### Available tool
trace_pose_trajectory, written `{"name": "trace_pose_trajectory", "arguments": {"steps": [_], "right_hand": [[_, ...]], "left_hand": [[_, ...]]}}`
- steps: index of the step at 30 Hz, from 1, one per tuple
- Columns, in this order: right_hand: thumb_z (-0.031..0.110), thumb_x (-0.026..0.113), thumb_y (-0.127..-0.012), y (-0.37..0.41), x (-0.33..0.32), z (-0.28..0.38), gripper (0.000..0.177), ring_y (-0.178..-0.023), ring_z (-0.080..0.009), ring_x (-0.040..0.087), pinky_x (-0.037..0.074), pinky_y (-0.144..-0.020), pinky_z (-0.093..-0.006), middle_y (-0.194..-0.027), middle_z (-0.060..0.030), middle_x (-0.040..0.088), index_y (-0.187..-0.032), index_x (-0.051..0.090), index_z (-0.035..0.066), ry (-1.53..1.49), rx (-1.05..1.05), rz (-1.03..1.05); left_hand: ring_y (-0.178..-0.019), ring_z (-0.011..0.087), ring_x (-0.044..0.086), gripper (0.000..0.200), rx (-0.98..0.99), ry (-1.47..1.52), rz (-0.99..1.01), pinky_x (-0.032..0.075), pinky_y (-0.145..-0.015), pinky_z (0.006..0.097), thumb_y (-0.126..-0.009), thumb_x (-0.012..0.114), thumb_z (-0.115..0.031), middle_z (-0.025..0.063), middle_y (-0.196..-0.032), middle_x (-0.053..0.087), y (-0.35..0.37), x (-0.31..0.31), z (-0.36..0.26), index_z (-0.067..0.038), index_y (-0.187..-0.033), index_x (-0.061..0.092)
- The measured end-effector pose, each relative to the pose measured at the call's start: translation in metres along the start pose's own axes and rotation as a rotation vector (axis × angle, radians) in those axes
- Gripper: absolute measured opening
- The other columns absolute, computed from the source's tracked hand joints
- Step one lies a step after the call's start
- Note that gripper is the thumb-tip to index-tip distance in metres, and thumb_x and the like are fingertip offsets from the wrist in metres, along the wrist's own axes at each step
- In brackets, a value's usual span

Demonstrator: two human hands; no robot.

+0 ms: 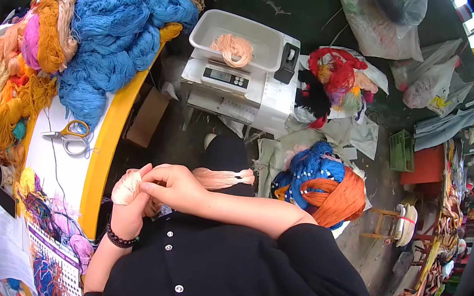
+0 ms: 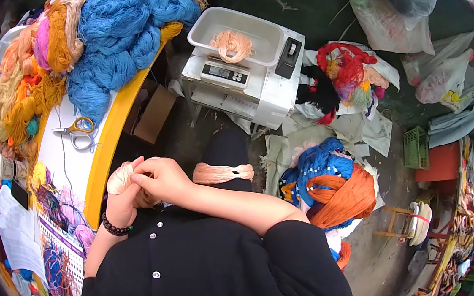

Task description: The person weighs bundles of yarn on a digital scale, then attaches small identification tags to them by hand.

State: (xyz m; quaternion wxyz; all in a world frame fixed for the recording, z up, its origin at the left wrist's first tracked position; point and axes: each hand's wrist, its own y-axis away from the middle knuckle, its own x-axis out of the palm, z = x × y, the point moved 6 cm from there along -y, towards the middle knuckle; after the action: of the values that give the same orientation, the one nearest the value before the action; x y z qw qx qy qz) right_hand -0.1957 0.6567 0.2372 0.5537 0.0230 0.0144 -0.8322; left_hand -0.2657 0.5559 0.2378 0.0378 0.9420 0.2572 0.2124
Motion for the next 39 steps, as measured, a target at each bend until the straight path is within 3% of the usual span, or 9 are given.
{"name": "trace_pose_trajectory", "arguments": {"steps": [4, 10, 13, 15, 17, 18, 25, 32, 39], "right_hand": [[0.014, 0.062, -0.09, 0.005, 0.0, -0.003, 0.019, -0.077, -0.0105, 0.06, 0.05, -0.067, -0.0262, -0.089, -0.0066, 0.064, -0.096, 0.065, -0.003, -0.035, -0.004, 0.007], [0.013, 0.062, -0.088, 0.009, 0.001, -0.001, 0.017, -0.076, -0.0124, 0.061, 0.049, -0.068, -0.0271, -0.085, -0.0084, 0.065, -0.09, 0.066, -0.002, -0.124, -0.002, -0.003], [0.012, 0.062, -0.088, 0.011, 0.0, 0.004, 0.017, -0.071, -0.0109, 0.061, 0.049, -0.063, -0.0261, -0.077, -0.006, 0.066, -0.087, 0.066, -0.004, -0.129, -0.024, -0.028], [0.018, 0.062, -0.091, 0.012, 0.005, -0.002, 0.022, -0.073, -0.007, 0.06, 0.049, -0.065, -0.0232, -0.081, -0.0057, 0.067, -0.09, 0.067, -0.004, -0.354, 0.176, 0.042], [0.017, 0.062, -0.091, 0.015, 0.005, 0.005, 0.022, -0.074, -0.0073, 0.059, 0.05, -0.067, -0.023, -0.082, -0.0057, 0.067, -0.092, 0.067, -0.004, -0.434, 0.265, 0.06], [0.017, 0.061, -0.093, 0.015, 0.007, 0.003, 0.022, -0.074, -0.0075, 0.059, 0.049, -0.067, -0.0229, -0.081, -0.0047, 0.066, -0.093, 0.066, -0.004, -0.494, 0.265, 0.077], [0.017, 0.06, -0.093, 0.016, 0.007, -0.01, 0.021, -0.073, -0.0065, 0.058, 0.049, -0.066, -0.0226, -0.081, -0.0034, 0.065, -0.094, 0.064, -0.004, -0.486, 0.273, 0.122], [0.014, 0.06, -0.092, 0.011, 0.001, -0.007, 0.019, -0.071, -0.0071, 0.057, 0.047, -0.066, -0.0218, -0.077, -0.0025, 0.064, -0.094, 0.065, -0.004, -0.402, 0.151, 0.061], [0.014, 0.06, -0.092, 0.007, 0.005, -0.013, 0.018, -0.073, -0.0079, 0.057, 0.047, -0.068, -0.022, -0.08, -0.0029, 0.063, -0.094, 0.064, -0.003, -0.529, 0.278, 0.08]], "left_hand": [[-0.092, 0.0134, 0.062, 0.039, 0.048, 0.005, -0.087, 0.051, -0.079, 0.0255, -0.09, 0.051, 0.004, 0.008, -0.109, 0.059, 0.006, 0.002, 0.0, 0.004, -0.129, 0.047], [-0.058, 0.0078, 0.057, 0.029, -0.012, -0.015, -0.014, 0.049, -0.062, 0.0215, -0.091, 0.053, -0.003, 0.0062, -0.092, 0.061, 0.011, -0.004, 0.0, 0.007, -0.118, 0.055], [-0.076, 0.0094, 0.059, 0.023, -0.012, -0.135, -0.083, 0.047, -0.074, 0.0219, -0.09, 0.053, -0.002, 0.0049, -0.09, 0.059, 0.012, -0.01, 0.002, 0.006, -0.109, 0.06], [-0.085, 0.0102, 0.058, 0.022, -0.047, 0.045, -0.092, 0.045, -0.08, 0.023, -0.088, 0.053, 0.0, 0.0048, -0.095, 0.058, 0.014, -0.003, -0.003, 0.006, -0.107, 0.062], [-0.056, 0.0085, 0.057, 0.032, -0.002, -0.069, -0.036, 0.048, -0.055, 0.0193, -0.09, 0.051, -0.003, 0.0065, -0.089, 0.063, 0.012, -0.004, -0.004, 0.005, -0.121, 0.054], [-0.066, 0.0072, 0.058, 0.029, -0.064, 0.054, -0.039, 0.048, -0.065, 0.0204, -0.09, 0.052, -0.002, 0.0037, -0.088, 0.061, 0.015, 0.001, -0.007, 0.005, -0.117, 0.058], [-0.058, 0.0064, 0.055, 0.031, -0.081, 0.107, -0.064, 0.048, -0.06, 0.0207, -0.093, 0.051, -0.005, 0.004, -0.086, 0.063, 0.016, 0.002, -0.002, 0.004, -0.122, 0.054], [-0.066, 0.0106, 0.063, 0.027, 0.03, 0.043, -0.156, 0.052, -0.064, 0.0228, -0.098, 0.05, -0.017, 0.007, -0.09, 0.065, 0.009, -0.001, 0.007, 0.004, -0.114, 0.056], [-0.074, 0.0152, 0.065, 0.027, 0.101, 0.056, -0.154, 0.053, -0.069, 0.0269, -0.1, 0.048, -0.021, 0.0088, -0.093, 0.065, 0.007, -0.008, 0.008, 0.002, -0.11, 0.057]]}}
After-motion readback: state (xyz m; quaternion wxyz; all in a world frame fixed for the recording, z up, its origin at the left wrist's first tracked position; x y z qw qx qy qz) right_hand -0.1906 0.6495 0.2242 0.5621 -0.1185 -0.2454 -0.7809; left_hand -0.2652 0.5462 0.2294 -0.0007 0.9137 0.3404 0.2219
